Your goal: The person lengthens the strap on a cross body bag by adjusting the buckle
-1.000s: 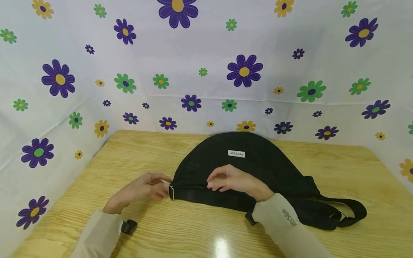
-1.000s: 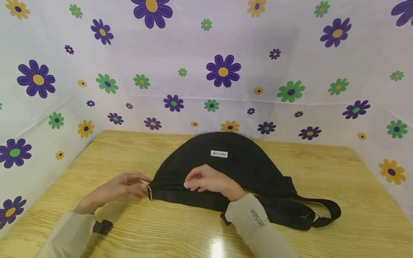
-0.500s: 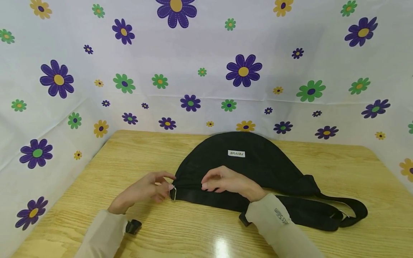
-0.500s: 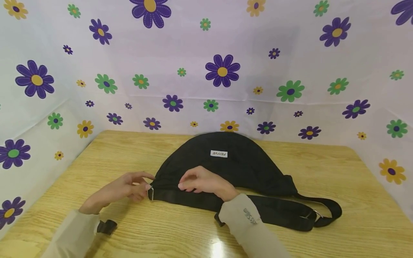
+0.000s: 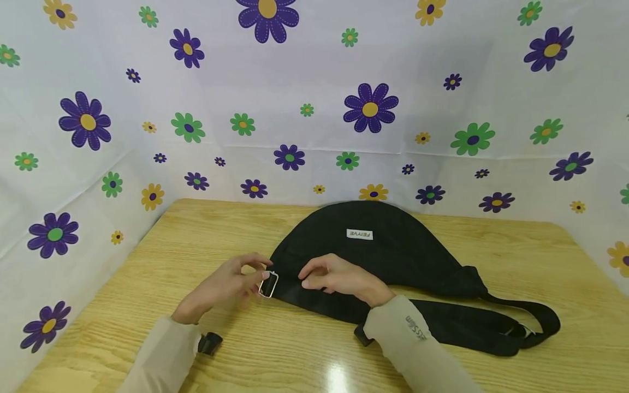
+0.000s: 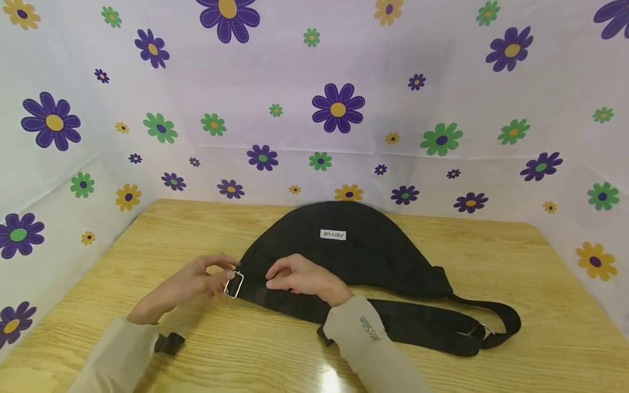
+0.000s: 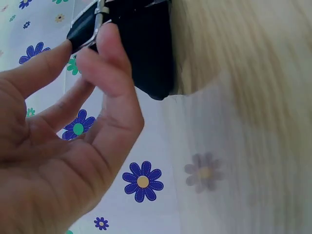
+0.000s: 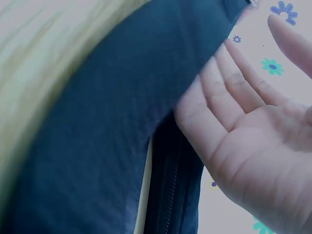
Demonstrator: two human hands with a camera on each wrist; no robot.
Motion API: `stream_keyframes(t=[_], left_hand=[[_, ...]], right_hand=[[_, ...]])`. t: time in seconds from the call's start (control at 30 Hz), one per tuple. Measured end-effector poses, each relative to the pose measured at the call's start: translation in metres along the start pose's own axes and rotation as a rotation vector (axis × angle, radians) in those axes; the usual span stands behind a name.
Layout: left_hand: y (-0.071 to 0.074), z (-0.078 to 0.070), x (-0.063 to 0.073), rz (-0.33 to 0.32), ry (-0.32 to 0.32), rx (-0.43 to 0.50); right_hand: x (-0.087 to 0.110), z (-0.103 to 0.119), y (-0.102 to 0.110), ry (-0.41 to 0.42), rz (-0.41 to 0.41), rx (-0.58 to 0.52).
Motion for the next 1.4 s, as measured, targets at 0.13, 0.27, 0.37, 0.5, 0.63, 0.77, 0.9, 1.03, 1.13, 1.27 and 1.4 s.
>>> stream_keyframes(t=[0.13, 0.27, 0.37, 0.5, 0.63, 0.77, 0.9, 1.03, 1.13, 1.27, 1.4], left_hand=[[-0.001, -0.003, -0.003, -0.034, -0.043, 0.021], [-0.001, -0.006, -0.004, -0.04, -0.077, 0.049], [0.0, -0.007, -0.004, -0.023, -0.095, 0.063], [0.0, -0.01, -0.002, 0.028, -0.139, 0.045], [-0.001, -0.011, -0.003, 0.055, -0.161, 0.022], [-0.002, -0.01, -0.005, 0.033, -0.205, 0.004], [-0.004, -0.009, -0.008, 0.003, -0.253, -0.023], [-0.005, -0.008, -0.009, -0.019, -0.264, -0.065], [-0.006, -0.008, -0.009, -0.03, -0.273, -0.101], [-0.006, -0.009, -0.01, -0.041, -0.29, -0.122], [-0.006, -0.007, -0.009, -0.054, -0.296, -0.123]], right_hand=[[-0.004, -0.002, -0.003, 0.042, -0.016, 0.008], [-0.009, -0.002, -0.004, 0.067, -0.033, 0.008], [-0.012, -0.001, -0.005, 0.061, -0.055, -0.002], [-0.013, 0.001, -0.004, 0.049, -0.099, -0.027], [-0.013, 0.003, -0.005, 0.058, -0.131, -0.087], [-0.014, 0.003, -0.008, 0.077, -0.144, -0.169], [-0.014, 0.002, -0.01, 0.082, -0.166, -0.207], [-0.015, 0.0, -0.011, 0.076, -0.183, -0.228], [-0.015, -0.001, -0.011, 0.075, -0.205, -0.215], [-0.016, 0.0, -0.009, 0.082, -0.235, -0.191], [-0.018, 0.0, -0.01, 0.082, -0.243, -0.201]])
Point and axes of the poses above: each hand's wrist, its own x-axis away from the middle knuckle, its own y-axis out of the back of the hand, z = x × y, the point moved 2 cm from there along -x, towards the middle knuckle, and after that the axes turned 4 degrees about x, right-handed, at the moved point
